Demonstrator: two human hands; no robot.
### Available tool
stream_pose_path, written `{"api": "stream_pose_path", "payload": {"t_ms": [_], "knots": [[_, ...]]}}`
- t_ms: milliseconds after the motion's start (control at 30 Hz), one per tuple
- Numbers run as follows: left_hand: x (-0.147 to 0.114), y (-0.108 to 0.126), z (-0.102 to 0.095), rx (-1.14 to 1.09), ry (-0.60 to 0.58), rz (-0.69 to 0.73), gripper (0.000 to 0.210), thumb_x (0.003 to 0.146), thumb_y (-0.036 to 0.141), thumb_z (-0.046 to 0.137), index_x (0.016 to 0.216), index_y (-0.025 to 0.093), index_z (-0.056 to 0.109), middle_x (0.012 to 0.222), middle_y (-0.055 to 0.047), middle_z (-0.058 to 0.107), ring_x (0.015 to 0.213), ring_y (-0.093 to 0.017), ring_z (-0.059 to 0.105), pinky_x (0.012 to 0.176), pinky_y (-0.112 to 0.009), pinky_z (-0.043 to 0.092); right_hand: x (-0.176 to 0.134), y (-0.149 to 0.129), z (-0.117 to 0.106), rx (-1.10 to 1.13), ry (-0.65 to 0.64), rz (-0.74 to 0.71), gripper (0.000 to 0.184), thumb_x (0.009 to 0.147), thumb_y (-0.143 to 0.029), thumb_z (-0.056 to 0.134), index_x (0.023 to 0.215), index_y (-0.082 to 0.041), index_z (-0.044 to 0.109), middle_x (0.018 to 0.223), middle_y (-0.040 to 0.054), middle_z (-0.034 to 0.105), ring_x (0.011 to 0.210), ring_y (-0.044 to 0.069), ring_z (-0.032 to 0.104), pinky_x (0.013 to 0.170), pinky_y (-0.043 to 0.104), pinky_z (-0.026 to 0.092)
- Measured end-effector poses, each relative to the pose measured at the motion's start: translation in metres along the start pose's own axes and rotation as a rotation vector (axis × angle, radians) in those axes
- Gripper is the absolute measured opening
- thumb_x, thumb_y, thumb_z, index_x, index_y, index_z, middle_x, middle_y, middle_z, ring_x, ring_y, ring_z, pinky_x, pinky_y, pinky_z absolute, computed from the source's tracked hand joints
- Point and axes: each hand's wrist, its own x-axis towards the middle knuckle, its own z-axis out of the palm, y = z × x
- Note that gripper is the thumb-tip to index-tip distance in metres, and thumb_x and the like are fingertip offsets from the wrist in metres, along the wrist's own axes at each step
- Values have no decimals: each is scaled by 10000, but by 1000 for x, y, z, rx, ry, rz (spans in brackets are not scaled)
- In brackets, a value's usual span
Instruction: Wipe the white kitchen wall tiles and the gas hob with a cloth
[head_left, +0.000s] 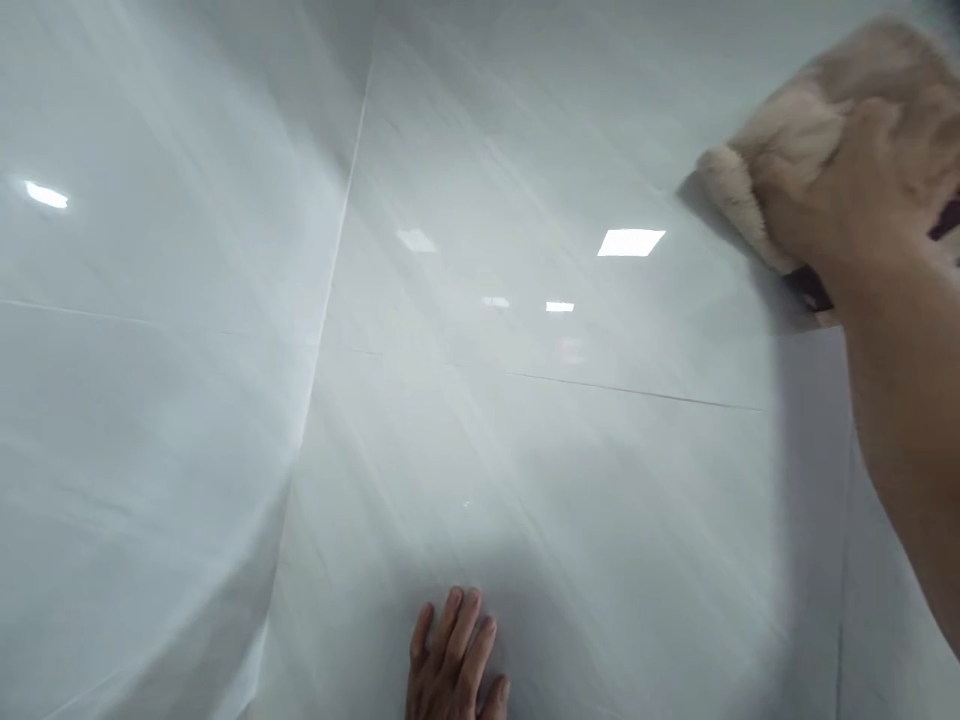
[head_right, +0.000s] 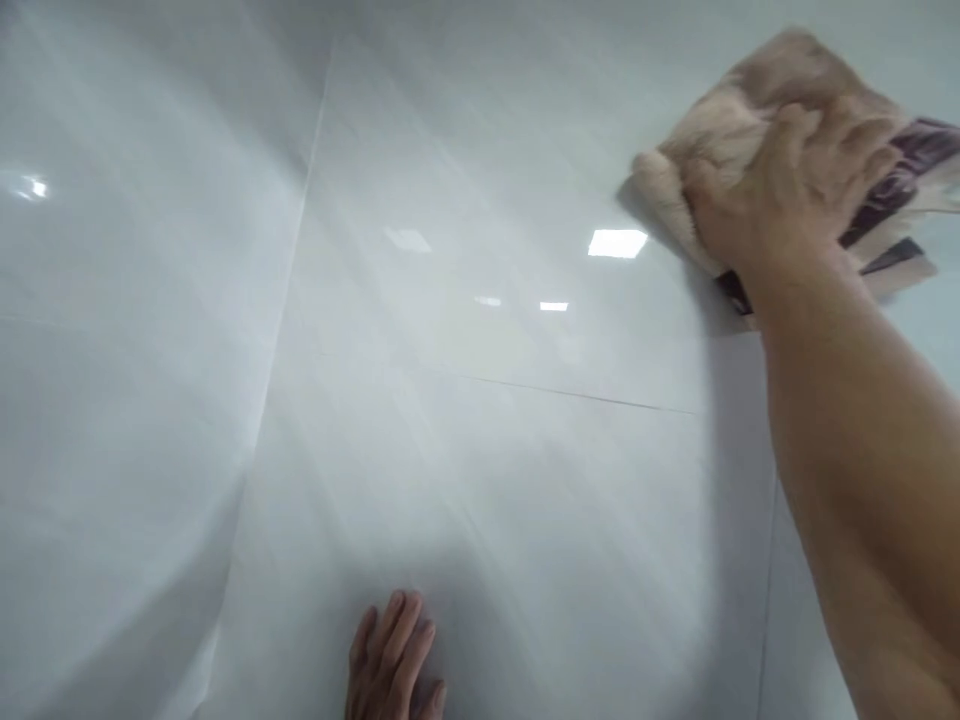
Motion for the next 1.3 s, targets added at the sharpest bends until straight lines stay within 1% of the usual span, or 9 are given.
{"api": "stream_pose_path", "payload": {"t_ms": [67,200,367,467,633,800,1000,1133,1300], "knots": [[3,1,-1,-3,-3,9,658,921,145,638,1558,134,471,1708,-129,373,1593,-310,351,1353,-525,195,-2,-40,12,-136,-36,96,1061,962,-811,405,1555,69,402,1614,316,276,1509,562,188,1113,807,92],[10,2,-4,-9,4,22,600,952,163,600,1541,135,490,1699,-131,390,1596,-296,348,1355,-501,187,-37,-132,29,-163,-159,-217,1116,938,-805,76,1563,66,387,1633,308,228,1505,536,194,1106,767,135],[14,2,-6,-18,4,26,496,966,189,596,1456,119,566,1623,-161,499,1603,-290,336,1357,-489,174,-141,-204,39,152,-329,-557,751,954,-614,664,1561,-195,520,1702,193,203,1542,488,210,1214,756,143],[13,2,-6,-22,6,6,427,972,200,602,1390,114,617,1554,-172,575,1605,-278,333,1358,-477,167,-201,-214,38,411,-399,-707,654,925,-557,709,1482,-240,581,1652,128,348,1518,412,315,1251,700,236],[10,1,-1,-74,27,-17,529,973,242,634,1487,142,558,1633,-147,491,1602,-273,340,1359,-471,164,-205,-185,35,464,-400,-672,595,984,-599,595,1482,-274,576,1605,69,433,1481,316,393,1219,594,374],[6,-2,4,-74,48,-35,606,978,234,626,1565,181,487,1674,-113,436,1598,-266,348,1361,-475,168,-105,-124,15,88,-351,-440,722,998,-660,559,1563,-211,517,1700,147,241,1569,446,114,1197,776,66],[7,-4,4,-98,37,-43,664,966,243,647,1598,225,444,1694,-69,405,1603,-249,337,1362,-469,166,-26,-27,-33,-282,-358,-67,1027,976,-802,150,1632,-36,339,1670,278,147,1463,630,104,955,877,84],[15,-1,2,-95,23,-71,667,988,250,634,1615,272,408,1705,-33,383,1610,-218,321,1362,-460,159,-41,27,-71,-180,-301,210,924,1019,-802,281,1694,-171,275,1695,214,119,1518,576,81,1097,826,97],[28,2,-3,-32,-16,-32,721,997,233,628,1649,276,325,1729,-78,328,1635,-207,255,1365,-480,133,-114,57,-102,-200,-234,324,829,1044,-773,366,1690,-259,288,1716,148,98,1528,550,100,1133,828,80]]}}
